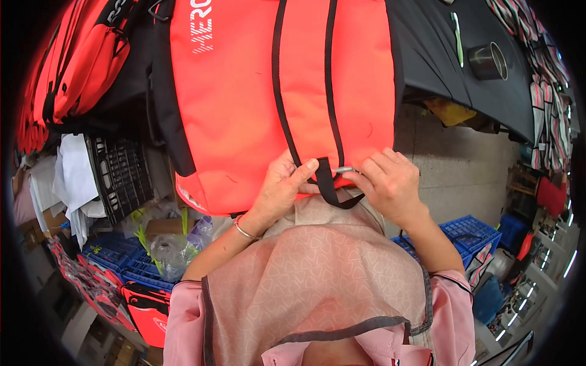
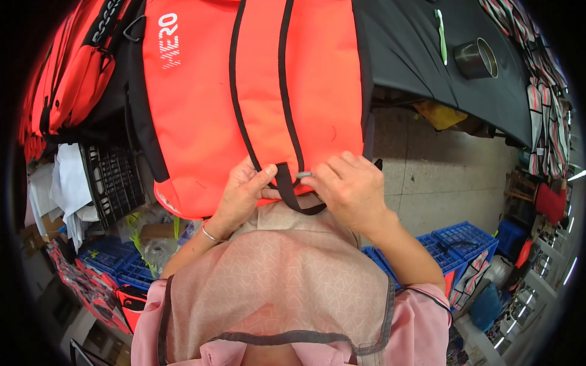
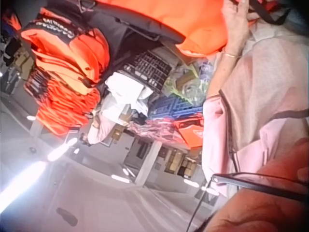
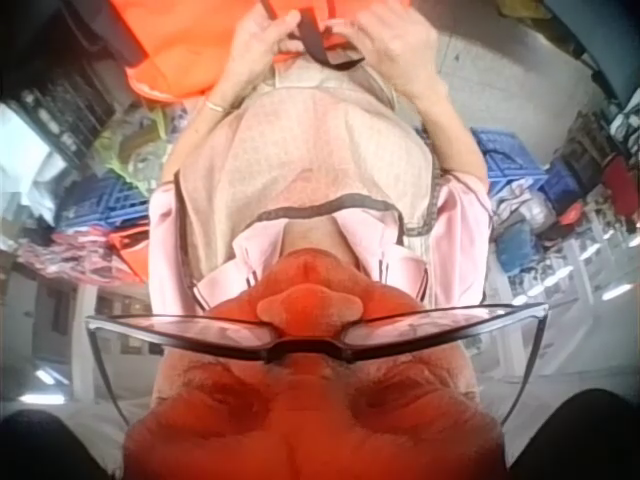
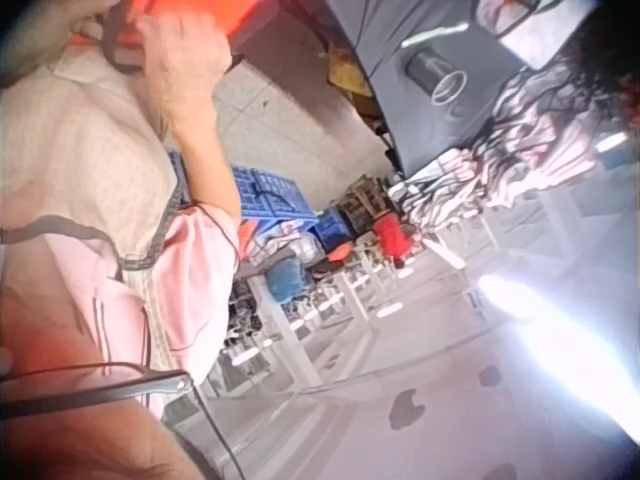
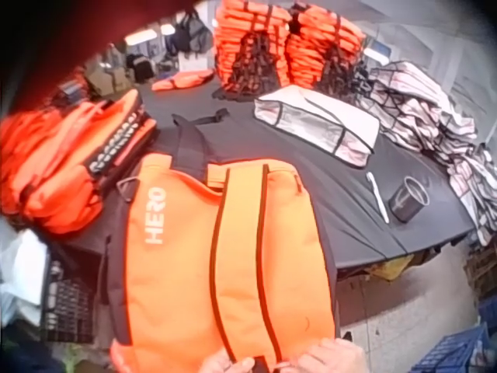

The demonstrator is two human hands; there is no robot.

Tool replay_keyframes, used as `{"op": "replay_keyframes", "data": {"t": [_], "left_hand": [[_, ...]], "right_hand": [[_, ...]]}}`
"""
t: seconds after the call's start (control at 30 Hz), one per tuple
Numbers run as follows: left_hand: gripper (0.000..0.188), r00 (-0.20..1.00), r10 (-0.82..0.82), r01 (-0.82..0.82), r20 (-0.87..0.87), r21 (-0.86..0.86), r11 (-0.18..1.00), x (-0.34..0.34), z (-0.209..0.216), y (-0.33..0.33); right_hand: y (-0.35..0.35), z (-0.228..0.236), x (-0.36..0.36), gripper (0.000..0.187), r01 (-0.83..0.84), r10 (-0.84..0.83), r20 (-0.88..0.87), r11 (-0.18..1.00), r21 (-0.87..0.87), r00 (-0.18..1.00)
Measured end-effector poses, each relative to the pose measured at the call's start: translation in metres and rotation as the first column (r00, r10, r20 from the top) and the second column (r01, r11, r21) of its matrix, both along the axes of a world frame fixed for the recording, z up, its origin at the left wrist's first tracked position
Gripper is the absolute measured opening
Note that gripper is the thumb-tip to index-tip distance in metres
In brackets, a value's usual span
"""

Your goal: The person is inspecting and trimming loose threads from red athletic bags using small snips and a brush.

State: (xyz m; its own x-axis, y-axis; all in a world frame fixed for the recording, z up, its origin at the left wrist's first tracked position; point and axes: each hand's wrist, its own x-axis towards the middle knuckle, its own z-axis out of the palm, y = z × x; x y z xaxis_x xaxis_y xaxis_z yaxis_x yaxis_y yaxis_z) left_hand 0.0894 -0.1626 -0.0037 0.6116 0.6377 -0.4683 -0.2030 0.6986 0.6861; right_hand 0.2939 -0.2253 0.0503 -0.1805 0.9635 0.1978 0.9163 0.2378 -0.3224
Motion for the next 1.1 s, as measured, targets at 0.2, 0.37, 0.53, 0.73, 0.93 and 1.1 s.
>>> {"op": "replay_keyframes", "data": {"t": [0.2,0.37,0.53,0.73,0.93,1.1], "left_hand": [[0.029,0.803,-0.455,0.577,-0.386,0.308,0.756,-0.028,0.041,0.024],[0.042,0.505,-0.171,0.839,-0.846,0.434,0.329,-0.042,0.056,0.025],[0.056,0.714,0.156,0.658,-0.682,0.578,-0.483,-0.005,0.019,0.028],[0.047,0.842,0.008,0.481,-0.539,0.746,-0.460,0.021,0.023,0.058],[0.036,0.908,-0.022,0.418,-0.419,0.899,0.131,0.036,0.030,0.058],[0.040,0.929,-0.023,0.363,-0.368,0.901,0.236,0.032,0.035,0.064]], "right_hand": [[-0.022,-0.003,0.009,0.030,0.173,-0.539,-0.624,0.818,-0.549,0.566],[-0.040,-0.021,-0.007,0.040,0.028,-0.577,-0.561,0.711,-0.702,0.593],[-0.053,-0.030,-0.015,0.026,-0.063,-0.651,-0.669,0.698,-0.713,0.360],[-0.041,0.020,0.010,0.037,-0.153,-0.661,-0.750,0.741,-0.654,0.004],[-0.005,0.032,0.002,0.049,0.182,-0.202,-0.689,0.978,-0.103,0.696],[0.055,0.025,0.002,0.024,0.138,-0.014,-0.478,0.964,0.226,0.878]]}}
